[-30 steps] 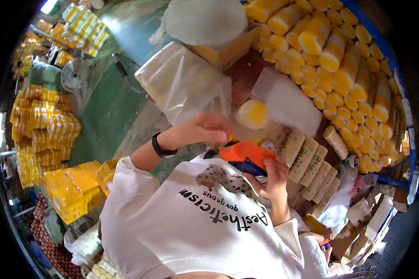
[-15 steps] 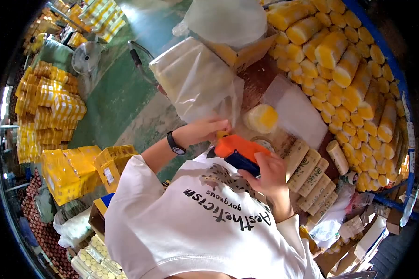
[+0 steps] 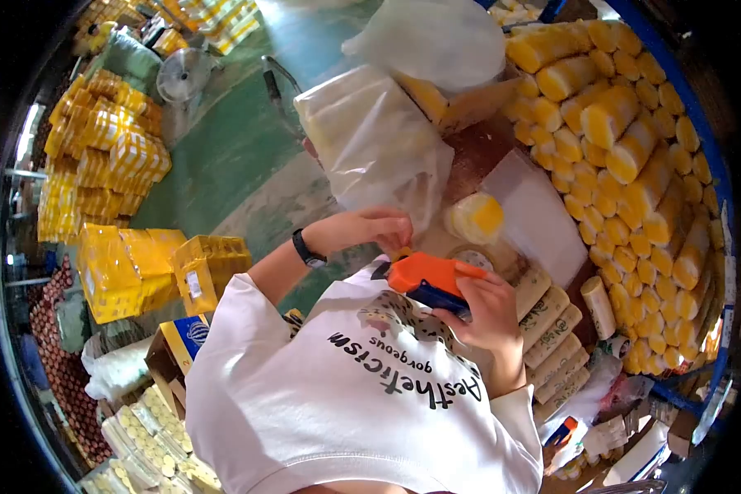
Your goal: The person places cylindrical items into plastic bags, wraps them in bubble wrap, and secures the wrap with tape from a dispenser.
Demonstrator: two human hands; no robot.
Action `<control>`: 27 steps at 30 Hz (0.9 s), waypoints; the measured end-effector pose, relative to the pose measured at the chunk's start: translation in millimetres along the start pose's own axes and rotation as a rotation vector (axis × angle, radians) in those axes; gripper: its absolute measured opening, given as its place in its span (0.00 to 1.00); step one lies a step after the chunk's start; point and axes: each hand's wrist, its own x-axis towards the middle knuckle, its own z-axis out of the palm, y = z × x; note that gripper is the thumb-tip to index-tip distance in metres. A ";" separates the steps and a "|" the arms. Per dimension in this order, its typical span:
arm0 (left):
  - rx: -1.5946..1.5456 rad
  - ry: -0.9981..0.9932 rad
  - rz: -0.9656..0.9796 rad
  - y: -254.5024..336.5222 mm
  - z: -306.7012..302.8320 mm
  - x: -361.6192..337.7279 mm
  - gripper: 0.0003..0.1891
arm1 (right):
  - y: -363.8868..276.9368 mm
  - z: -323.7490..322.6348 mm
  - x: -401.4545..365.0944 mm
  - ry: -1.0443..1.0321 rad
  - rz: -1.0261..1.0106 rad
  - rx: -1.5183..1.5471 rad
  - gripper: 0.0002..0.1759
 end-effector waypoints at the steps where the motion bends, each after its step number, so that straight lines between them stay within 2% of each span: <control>1: 0.003 -0.027 0.052 -1.5 1.6 -3.9 0.13 | 0.4 0.1 -0.8 -0.014 -0.007 0.016 0.22; 3: 0.015 -0.077 0.154 -4.7 5.9 -12.6 0.13 | 1.0 1.5 -2.4 -0.041 -0.025 0.050 0.22; 7: 0.084 -0.025 0.092 -3.4 21.6 -35.1 0.14 | 0.7 5.5 -3.2 -0.088 -0.125 0.022 0.21; 12: 0.086 0.184 0.114 -36.3 29.7 -59.2 0.09 | -1.9 14.2 2.5 -0.172 -0.294 -0.001 0.19; 18: -0.102 0.381 0.186 -51.7 59.7 -98.2 0.08 | -7.0 23.8 20.4 -0.193 -0.531 0.004 0.15; 21: 0.101 0.434 0.214 -67.2 58.5 -123.5 0.12 | -13.1 36.2 32.2 -0.223 -0.611 0.086 0.15; 23: 0.024 0.506 0.185 -64.9 67.5 -137.4 0.13 | -21.2 36.4 38.8 -0.382 -0.572 0.072 0.15; 24: 0.023 0.538 0.257 -74.4 64.9 -140.1 0.12 | -23.6 41.4 43.2 -0.361 -0.583 0.109 0.16; 25: -0.017 0.557 0.244 -80.1 61.5 -147.1 0.10 | -25.6 47.2 46.9 -0.340 -0.591 0.145 0.16; 27: -0.038 0.655 0.263 -92.3 54.2 -153.6 0.08 | -35.0 53.4 50.8 -0.369 -0.554 0.050 0.18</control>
